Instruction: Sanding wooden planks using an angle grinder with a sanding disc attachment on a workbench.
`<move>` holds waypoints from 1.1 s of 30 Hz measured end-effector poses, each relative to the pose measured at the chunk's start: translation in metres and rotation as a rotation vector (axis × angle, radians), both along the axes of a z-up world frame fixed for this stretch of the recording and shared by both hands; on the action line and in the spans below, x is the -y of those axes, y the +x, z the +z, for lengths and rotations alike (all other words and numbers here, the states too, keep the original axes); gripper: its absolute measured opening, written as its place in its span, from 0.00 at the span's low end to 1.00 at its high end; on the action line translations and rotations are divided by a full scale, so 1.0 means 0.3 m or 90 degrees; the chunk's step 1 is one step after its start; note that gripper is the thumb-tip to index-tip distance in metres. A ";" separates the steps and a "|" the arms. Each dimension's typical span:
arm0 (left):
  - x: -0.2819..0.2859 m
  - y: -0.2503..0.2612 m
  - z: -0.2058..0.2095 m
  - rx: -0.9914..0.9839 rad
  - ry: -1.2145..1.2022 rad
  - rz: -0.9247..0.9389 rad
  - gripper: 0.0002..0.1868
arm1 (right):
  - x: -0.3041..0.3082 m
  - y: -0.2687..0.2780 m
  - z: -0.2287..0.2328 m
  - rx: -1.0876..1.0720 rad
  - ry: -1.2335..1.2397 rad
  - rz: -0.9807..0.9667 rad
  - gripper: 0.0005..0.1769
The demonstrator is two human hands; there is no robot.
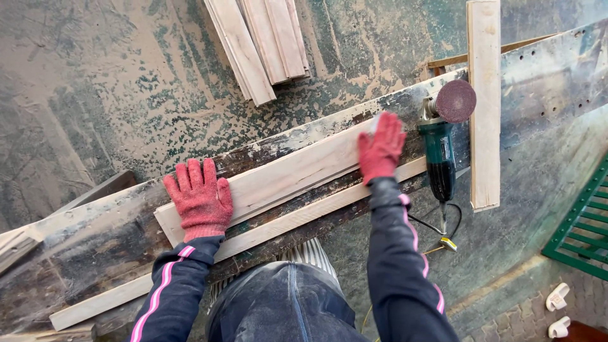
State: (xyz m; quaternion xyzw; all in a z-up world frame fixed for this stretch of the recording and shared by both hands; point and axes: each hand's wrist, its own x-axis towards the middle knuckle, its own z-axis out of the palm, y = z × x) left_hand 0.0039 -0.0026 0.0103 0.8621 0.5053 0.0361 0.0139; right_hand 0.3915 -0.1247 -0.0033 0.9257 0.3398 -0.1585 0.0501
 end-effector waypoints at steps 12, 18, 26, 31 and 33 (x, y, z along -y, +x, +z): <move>0.006 0.007 0.008 -0.042 -0.057 0.023 0.31 | 0.129 -0.396 -0.123 -0.011 0.227 0.143 0.57; -0.006 0.019 0.041 -0.033 -0.066 0.021 0.31 | 0.141 -0.122 -0.147 0.129 0.217 0.038 0.53; -0.012 0.011 0.029 -0.018 -0.089 0.021 0.32 | 0.217 -0.381 -0.120 -0.005 0.197 0.203 0.52; -0.009 0.006 0.027 -0.012 -0.096 0.021 0.32 | 0.219 -0.204 -0.102 0.034 0.115 0.051 0.46; -0.012 0.005 0.011 0.021 -0.082 0.018 0.31 | 0.182 -0.364 -0.114 0.098 0.257 0.164 0.51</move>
